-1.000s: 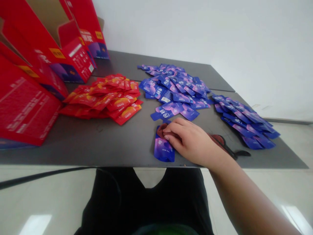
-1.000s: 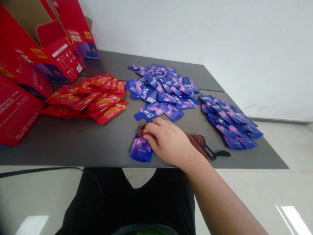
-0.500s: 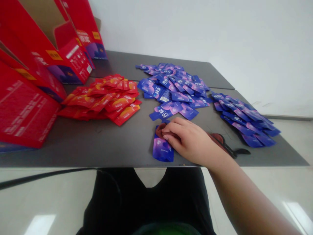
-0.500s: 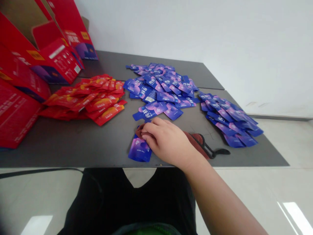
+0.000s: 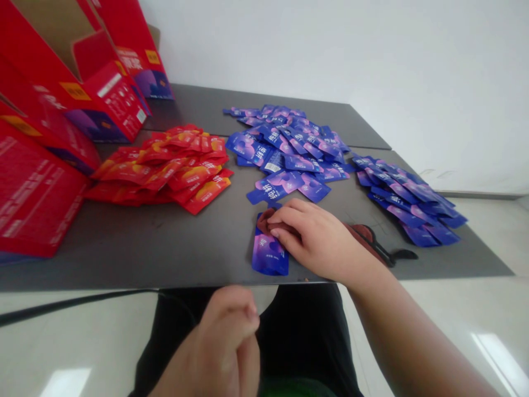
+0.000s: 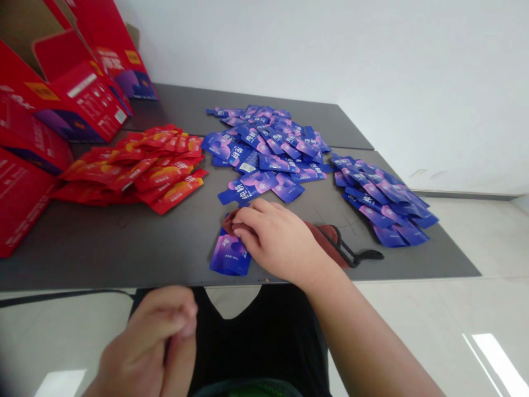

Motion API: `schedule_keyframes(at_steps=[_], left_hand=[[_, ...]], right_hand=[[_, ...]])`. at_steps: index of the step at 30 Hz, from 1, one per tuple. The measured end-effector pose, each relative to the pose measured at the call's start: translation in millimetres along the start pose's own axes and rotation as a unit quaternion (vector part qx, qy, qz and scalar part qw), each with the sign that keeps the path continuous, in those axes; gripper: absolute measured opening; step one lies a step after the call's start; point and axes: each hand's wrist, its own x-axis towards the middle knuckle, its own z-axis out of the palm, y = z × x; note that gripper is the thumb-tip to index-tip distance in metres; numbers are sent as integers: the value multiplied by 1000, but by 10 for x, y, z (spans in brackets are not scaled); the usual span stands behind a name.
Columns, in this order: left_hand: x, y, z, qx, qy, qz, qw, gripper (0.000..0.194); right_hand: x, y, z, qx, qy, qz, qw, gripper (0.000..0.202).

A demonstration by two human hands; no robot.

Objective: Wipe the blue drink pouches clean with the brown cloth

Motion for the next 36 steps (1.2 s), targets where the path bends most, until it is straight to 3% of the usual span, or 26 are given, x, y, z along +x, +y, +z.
schedule_keyframes(at_steps=[2, 4, 7, 10, 16, 19, 22, 25, 30, 36], left_hand=[[184, -39, 15, 64, 41, 59, 995, 40], [371, -88, 34, 131, -5, 85, 988, 49], [601, -185, 97, 165, -93, 34, 981, 77], [734, -280, 169, 174, -136, -9, 975, 101], [774, -334, 187, 173, -141, -17, 975, 100], [754, -350, 169, 156, -158, -7, 975, 109], [743, -376, 161, 138, -178, -4, 974, 127], [743, -389, 164, 139, -184, -8, 973, 132], [756, -374, 173, 147, -182, -12, 972, 125], [763, -349, 167, 141, -172, -16, 975, 116]], right_hand=[[-4, 1, 2, 10, 1, 0, 1000, 15], [-6, -3, -1, 22, 2, -2, 1000, 16], [-2, -1, -7, 30, -3, -2, 1000, 20], [5, 20, -22, 31, -20, -9, 999, 22], [-89, -83, -155, 118, 20, -4, 993, 24], [-163, -225, -201, 171, -40, -21, 984, 20], [-179, -313, -165, 151, -118, -35, 981, 15], [-149, -331, -99, 103, -133, -32, 985, 14], [-86, -290, -47, 100, -121, -24, 987, 15], [-7, -188, -14, 104, -66, -4, 992, 18]])
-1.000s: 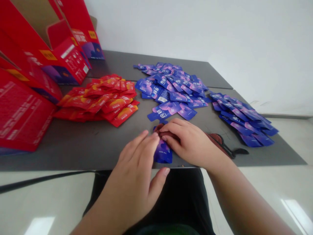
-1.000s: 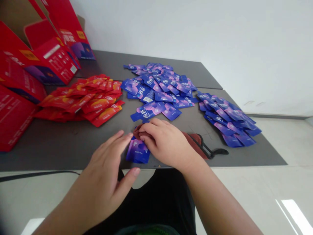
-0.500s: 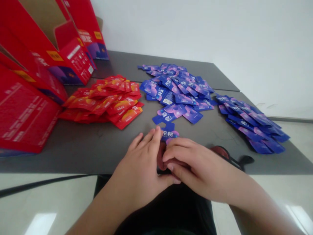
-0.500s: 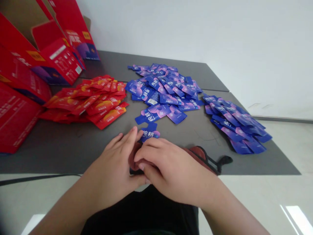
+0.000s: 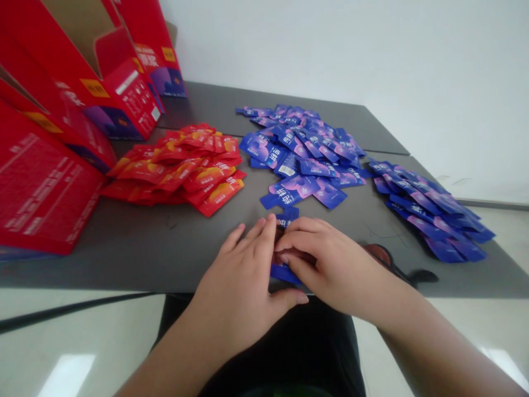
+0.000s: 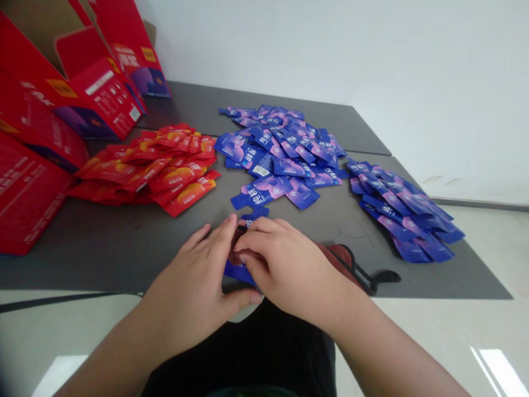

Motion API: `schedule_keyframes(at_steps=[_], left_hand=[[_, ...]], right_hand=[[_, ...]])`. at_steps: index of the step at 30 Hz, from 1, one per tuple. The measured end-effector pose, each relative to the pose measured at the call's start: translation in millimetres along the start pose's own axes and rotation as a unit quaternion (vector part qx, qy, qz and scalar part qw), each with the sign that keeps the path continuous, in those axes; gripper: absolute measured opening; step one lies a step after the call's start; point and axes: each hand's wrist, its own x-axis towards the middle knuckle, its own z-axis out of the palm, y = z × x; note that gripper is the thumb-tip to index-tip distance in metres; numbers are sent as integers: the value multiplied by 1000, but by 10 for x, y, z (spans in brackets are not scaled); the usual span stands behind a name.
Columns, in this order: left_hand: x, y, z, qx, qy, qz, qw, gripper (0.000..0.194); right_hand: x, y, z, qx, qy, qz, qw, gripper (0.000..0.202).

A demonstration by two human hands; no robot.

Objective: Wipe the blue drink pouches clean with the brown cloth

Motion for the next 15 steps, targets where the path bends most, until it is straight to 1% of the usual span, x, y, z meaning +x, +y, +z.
schedule_keyframes(at_steps=[3, 10, 13, 15], left_hand=[[-5, 2, 0, 11, 1, 5, 1000, 112], [-19, 2, 8, 29, 12, 15, 999, 104], [-20, 5, 11, 30, 10, 14, 999, 105], [-17, 7, 14, 31, 10, 6, 999, 109]], right_hand=[[43, 66, -8, -9, 22, 5, 1000, 18], [164, 268, -25, -76, 73, 30, 994, 16], [136, 252, -35, -114, 121, 51, 985, 17], [55, 163, -46, -86, 163, 57, 981, 15]])
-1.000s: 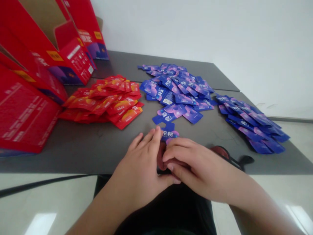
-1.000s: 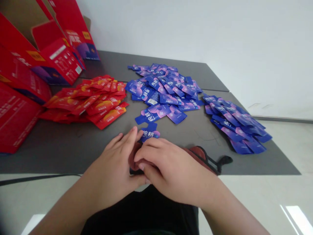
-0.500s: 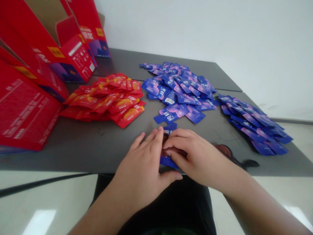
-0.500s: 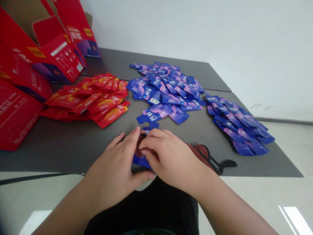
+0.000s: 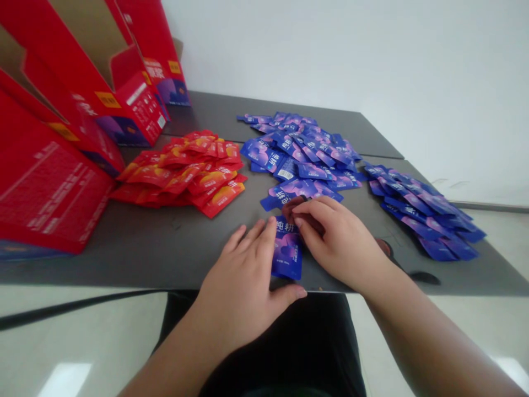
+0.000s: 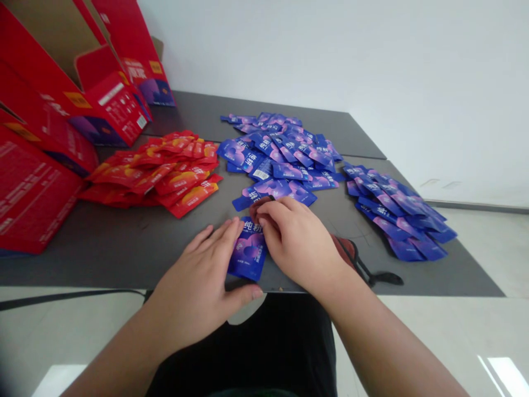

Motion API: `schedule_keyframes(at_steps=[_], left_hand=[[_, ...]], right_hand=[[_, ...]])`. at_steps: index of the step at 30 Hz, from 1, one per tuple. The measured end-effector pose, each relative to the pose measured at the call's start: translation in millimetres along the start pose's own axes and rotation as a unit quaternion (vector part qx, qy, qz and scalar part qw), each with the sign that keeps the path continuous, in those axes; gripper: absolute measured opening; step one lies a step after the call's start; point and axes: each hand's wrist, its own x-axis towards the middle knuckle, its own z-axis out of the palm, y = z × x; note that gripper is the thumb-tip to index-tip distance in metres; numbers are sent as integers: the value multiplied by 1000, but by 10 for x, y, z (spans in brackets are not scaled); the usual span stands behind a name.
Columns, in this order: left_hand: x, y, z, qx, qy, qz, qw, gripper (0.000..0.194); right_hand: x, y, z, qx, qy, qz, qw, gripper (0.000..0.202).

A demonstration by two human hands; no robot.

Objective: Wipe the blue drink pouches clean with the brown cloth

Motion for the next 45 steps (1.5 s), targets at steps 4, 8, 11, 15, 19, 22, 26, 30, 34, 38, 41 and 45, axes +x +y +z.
schedule_keyframes(at_steps=[4, 8, 11, 15, 19, 22, 26, 30, 34, 38, 41, 45], left_hand=[[-5, -18, -6, -1, -8, -9, 1000, 111], [-33, -84, -52, -37, -32, -5, 999, 123], [-39, -124, -92, -66, -50, -10, 997, 127], [-19, -124, -89, -64, -44, -10, 997, 117], [-16, -107, -49, -49, -26, -9, 998, 108], [-24, -86, -55, -46, -16, -10, 999, 95], [-8, -38, -115, -55, -13, -16, 998, 70], [22, -17, -146, -63, -31, -14, 997, 60], [20, -42, -107, -62, -21, -6, 998, 68], [27, -56, -94, -80, -13, -18, 997, 84], [51, -51, -120, -89, -25, -34, 995, 85], [72, -53, -147, -97, -36, -56, 993, 89]], right_hand=[[-217, -203, -135, 132, -49, 20, 990, 29], [-283, -266, -166, 122, -169, -51, 977, 26], [-225, -236, -120, 104, -201, -74, 971, 14], [-103, -173, -61, 76, -205, -80, 972, 9], [70, -19, -9, 29, -162, -70, 984, 11], [188, 110, 33, 0, -131, -53, 990, 13], [162, 120, 19, 8, -61, -11, 998, 17], [-48, -55, -87, 112, -46, 7, 993, 29], [-143, -196, -130, 145, -168, -42, 974, 20], [-69, -194, -66, 134, -217, -84, 963, 15], [10, -137, -25, 113, -204, -85, 969, 14], [145, 25, 22, 74, -161, -66, 982, 15]])
